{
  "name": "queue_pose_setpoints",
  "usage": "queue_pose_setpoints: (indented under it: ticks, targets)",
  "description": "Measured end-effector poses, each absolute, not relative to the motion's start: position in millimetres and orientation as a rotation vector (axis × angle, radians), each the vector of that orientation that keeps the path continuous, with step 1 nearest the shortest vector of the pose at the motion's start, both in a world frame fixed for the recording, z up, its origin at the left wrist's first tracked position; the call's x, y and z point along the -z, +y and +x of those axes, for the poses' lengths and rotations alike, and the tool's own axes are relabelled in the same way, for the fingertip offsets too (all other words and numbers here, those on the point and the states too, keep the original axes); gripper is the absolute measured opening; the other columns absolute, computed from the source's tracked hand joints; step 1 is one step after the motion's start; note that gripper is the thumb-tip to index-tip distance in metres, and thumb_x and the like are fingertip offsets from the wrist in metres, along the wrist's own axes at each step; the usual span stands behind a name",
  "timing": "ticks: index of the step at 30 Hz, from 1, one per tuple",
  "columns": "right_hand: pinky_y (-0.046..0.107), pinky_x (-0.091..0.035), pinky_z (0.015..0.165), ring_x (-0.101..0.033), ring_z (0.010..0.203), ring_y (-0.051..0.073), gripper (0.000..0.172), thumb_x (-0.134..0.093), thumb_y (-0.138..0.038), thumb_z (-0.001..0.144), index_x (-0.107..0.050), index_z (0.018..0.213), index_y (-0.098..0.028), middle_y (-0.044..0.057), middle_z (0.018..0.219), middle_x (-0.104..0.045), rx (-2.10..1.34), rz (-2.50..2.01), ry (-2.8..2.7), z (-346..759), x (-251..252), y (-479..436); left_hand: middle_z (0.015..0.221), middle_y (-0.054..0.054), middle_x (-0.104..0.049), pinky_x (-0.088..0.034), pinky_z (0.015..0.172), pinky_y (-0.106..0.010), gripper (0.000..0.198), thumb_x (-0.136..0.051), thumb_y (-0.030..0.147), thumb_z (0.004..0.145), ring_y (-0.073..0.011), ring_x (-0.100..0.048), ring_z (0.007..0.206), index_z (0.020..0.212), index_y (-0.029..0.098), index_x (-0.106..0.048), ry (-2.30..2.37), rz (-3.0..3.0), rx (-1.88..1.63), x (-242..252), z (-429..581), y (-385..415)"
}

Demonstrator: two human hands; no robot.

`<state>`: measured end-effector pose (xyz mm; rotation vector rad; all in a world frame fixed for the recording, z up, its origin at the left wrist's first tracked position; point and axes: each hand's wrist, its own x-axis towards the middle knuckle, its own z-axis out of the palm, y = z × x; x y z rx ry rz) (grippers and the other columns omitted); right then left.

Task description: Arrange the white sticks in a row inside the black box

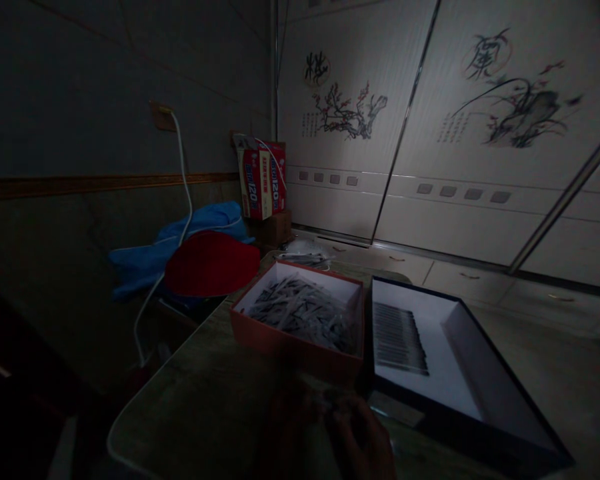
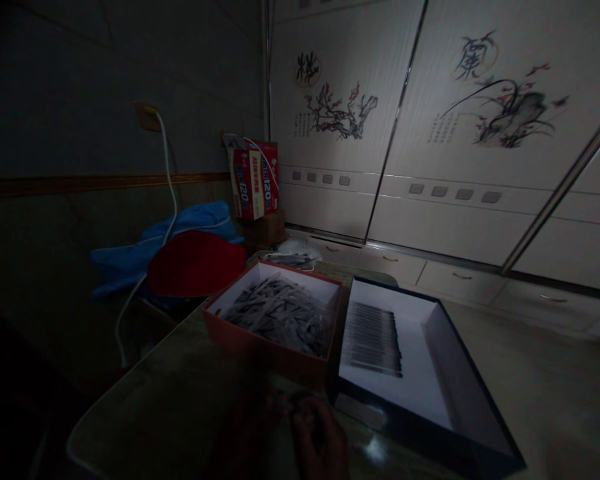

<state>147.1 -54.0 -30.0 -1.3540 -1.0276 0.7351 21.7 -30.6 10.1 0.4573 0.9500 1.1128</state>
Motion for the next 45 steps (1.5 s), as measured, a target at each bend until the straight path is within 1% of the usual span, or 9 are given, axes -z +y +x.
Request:
queue_pose_setpoints:
  ticks: [6, 12, 19, 21, 26, 32, 37, 40, 45]
  targets:
    - [0.022, -0.045, 0.048, -0.057, 0.052, 0.015, 0.040, -0.053, -0.059, 0.075, -0.063, 0.074, -0.020, 0.002, 0.060, -0.062, -0.736, -1.379, -1.087, 149.9, 34.7, -52.8, 0.097, -0.003, -0.065, -0.052, 0.073, -0.034, 0.022, -0.054, 0.032, 0.083, -0.0148, -0.061, 0.082, 0.096, 0.015, -0.060, 0.949, 0.530, -1.109, -7.2, 24.0, -27.7]
    - [0.024, -0.046, 0.056, -0.055, 0.053, 0.016, 0.047, -0.043, -0.063, 0.079, -0.061, 0.060, -0.023, 0.002, 0.057, -0.059, -0.675, -1.465, -1.174, 153.2, 29.9, -55.8, 0.104, -0.004, -0.063, -0.052, 0.075, -0.036, 0.025, -0.051, 0.035, 0.084, -0.0165, -0.061, 0.087, 0.101, 0.018, -0.060, 0.979, 0.564, -1.111, -12.0, 21.1, -30.4]
    - [0.022, -0.046, 0.060, -0.062, 0.065, 0.016, 0.038, -0.040, -0.056, 0.085, -0.060, 0.090, -0.023, 0.002, 0.072, -0.067, -0.679, -1.442, -1.190, 148.3, 31.9, -54.9, 0.105, -0.004, -0.063, -0.052, 0.076, -0.036, 0.026, -0.050, 0.035, 0.084, -0.0167, -0.060, 0.088, 0.101, 0.018, -0.060, 1.022, 0.647, -1.138, -14.0, 20.8, -30.5]
    - [0.021, -0.046, 0.059, -0.061, 0.064, 0.016, 0.036, -0.041, -0.054, 0.086, -0.060, 0.088, -0.023, 0.002, 0.072, -0.066, -0.674, -1.400, -1.232, 148.0, 31.2, -55.5, 0.105, -0.005, -0.063, -0.052, 0.075, -0.035, 0.026, -0.051, 0.035, 0.084, -0.0165, -0.061, 0.087, 0.102, 0.017, -0.059, 1.031, 0.676, -1.148, -13.9, 21.7, -30.6]
    - [0.021, -0.045, 0.051, -0.054, 0.047, 0.013, 0.044, -0.034, -0.054, 0.089, -0.059, 0.067, -0.026, -0.001, 0.052, -0.058, -0.624, -1.428, -1.309, 149.6, 29.6, -57.1, 0.104, -0.005, -0.063, -0.052, 0.073, -0.034, 0.026, -0.051, 0.035, 0.084, -0.0163, -0.061, 0.086, 0.101, 0.017, -0.060, 1.051, 0.750, -1.161, -15.2, 20.4, -30.8]
    - [0.021, -0.048, 0.054, -0.063, 0.057, 0.016, 0.042, -0.033, -0.057, 0.088, -0.060, 0.093, -0.026, 0.001, 0.064, -0.066, -0.551, -1.513, -1.295, 146.1, 34.0, -57.4, 0.099, -0.003, -0.064, -0.053, 0.071, -0.033, 0.027, -0.052, 0.036, 0.084, -0.0156, -0.062, 0.082, 0.099, 0.016, -0.060, 1.055, 0.833, -1.137, -16.9, 19.2, -30.2]
    - [0.025, -0.051, 0.060, -0.065, 0.065, 0.018, 0.046, -0.033, -0.059, 0.087, -0.063, 0.083, -0.025, 0.005, 0.070, -0.068, -0.483, -1.527, -1.342, 151.0, 38.2, -61.5, 0.093, -0.003, -0.066, -0.053, 0.069, -0.032, 0.027, -0.052, 0.037, 0.084, -0.0141, -0.062, 0.078, 0.095, 0.015, -0.061, 1.059, 0.877, -1.141, -16.3, 19.7, -30.6]
    - [0.026, -0.051, 0.066, -0.065, 0.072, 0.020, 0.047, -0.036, -0.063, 0.084, -0.063, 0.086, -0.024, 0.006, 0.075, -0.069, -0.479, -1.525, -1.358, 151.8, 37.9, -60.5, 0.096, -0.003, -0.065, -0.053, 0.070, -0.033, 0.027, -0.052, 0.037, 0.084, -0.0146, -0.062, 0.080, 0.097, 0.015, -0.061, 1.062, 0.893, -1.143, -15.3, 19.7, -30.6]
    - [0.021, -0.047, 0.053, -0.062, 0.054, 0.014, 0.040, -0.028, -0.053, 0.091, -0.057, 0.092, -0.025, 0.000, 0.061, -0.064, -0.599, -1.525, -1.343, 147.4, 39.7, -56.2, 0.103, -0.005, -0.062, -0.053, 0.072, -0.035, 0.028, -0.052, 0.034, 0.083, -0.0163, -0.061, 0.085, 0.104, 0.016, -0.058, 1.057, 0.902, -1.153, -12.6, 20.8, -29.5]
